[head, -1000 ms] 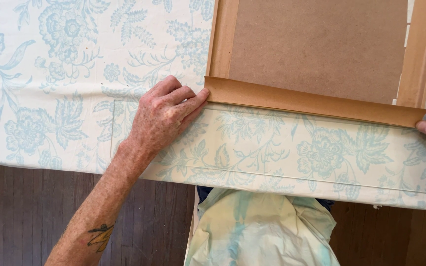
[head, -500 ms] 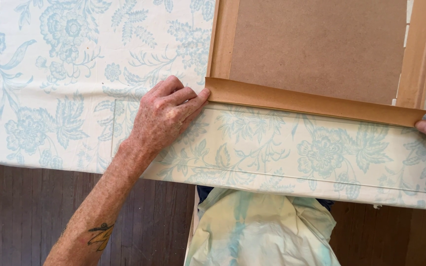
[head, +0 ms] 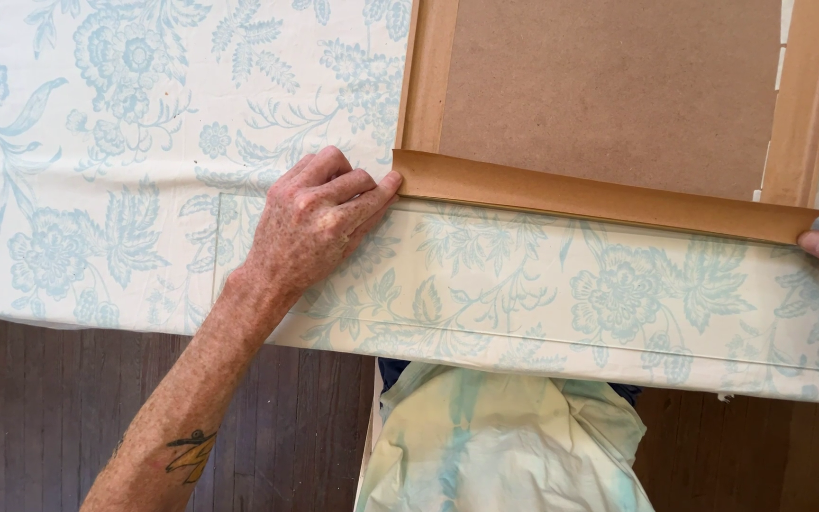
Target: Applying water-activated brown paper tape to the back edges of a picture frame, cutting it to size, and smoothing it down with a brush and sponge.
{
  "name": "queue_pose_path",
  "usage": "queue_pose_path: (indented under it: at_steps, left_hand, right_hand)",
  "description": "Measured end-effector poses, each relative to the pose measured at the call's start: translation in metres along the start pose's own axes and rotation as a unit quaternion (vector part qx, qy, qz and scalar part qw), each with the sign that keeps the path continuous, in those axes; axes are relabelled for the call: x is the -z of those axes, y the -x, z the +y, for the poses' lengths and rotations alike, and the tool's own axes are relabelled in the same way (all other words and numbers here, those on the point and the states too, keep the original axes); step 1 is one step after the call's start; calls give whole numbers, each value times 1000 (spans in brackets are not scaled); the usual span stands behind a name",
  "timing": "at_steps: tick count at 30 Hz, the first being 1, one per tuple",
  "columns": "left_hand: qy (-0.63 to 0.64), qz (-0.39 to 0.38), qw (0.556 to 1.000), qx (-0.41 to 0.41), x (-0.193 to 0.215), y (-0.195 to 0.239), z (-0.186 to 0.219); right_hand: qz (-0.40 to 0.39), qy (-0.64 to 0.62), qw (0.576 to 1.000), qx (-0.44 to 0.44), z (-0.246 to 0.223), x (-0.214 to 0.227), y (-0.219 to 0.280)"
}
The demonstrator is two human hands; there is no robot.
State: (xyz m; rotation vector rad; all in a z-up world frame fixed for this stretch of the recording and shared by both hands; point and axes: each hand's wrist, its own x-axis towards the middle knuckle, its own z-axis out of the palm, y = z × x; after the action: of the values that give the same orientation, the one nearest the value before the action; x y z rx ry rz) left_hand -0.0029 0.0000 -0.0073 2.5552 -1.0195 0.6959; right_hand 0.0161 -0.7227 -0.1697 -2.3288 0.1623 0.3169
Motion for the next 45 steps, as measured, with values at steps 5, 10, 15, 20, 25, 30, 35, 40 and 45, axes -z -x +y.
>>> queue_pose_path:
  at_steps: [5,10,15,20,25,30,35,40,45]
  left_hand:
    - [-6,-5,1000,-4,5,-3,3]
    - [-66,-36,996,45,-10,11,11]
    - [-66,-64,993,76,-18,-7,65]
    - [-60,-46,994,85,-17,-22,77]
    - [-47,-7,997,55,-16,-27,75]
    - [-45,-13,998,50,-17,-27,71]
    - [-63,-1,996,58,-20,-32,70]
    - [-30,27,999,33,-26,-37,71]
    - [-37,14,999,19,-25,-39,69]
  right_hand:
    - [-30,17,999,36,-59,-8,16]
    - [104,31,994,11,-183,-30,85]
    - [50,93,934,342,-374,-146,119]
    - [25,191,877,440,-412,-189,108]
    - [35,173,874,453,-412,-195,107]
    - [47,192,865,461,-412,-197,109]
    - [52,211,859,463,-410,-197,110]
    - [48,235,863,444,-407,-205,110]
    - [73,216,873,430,-409,-188,117]
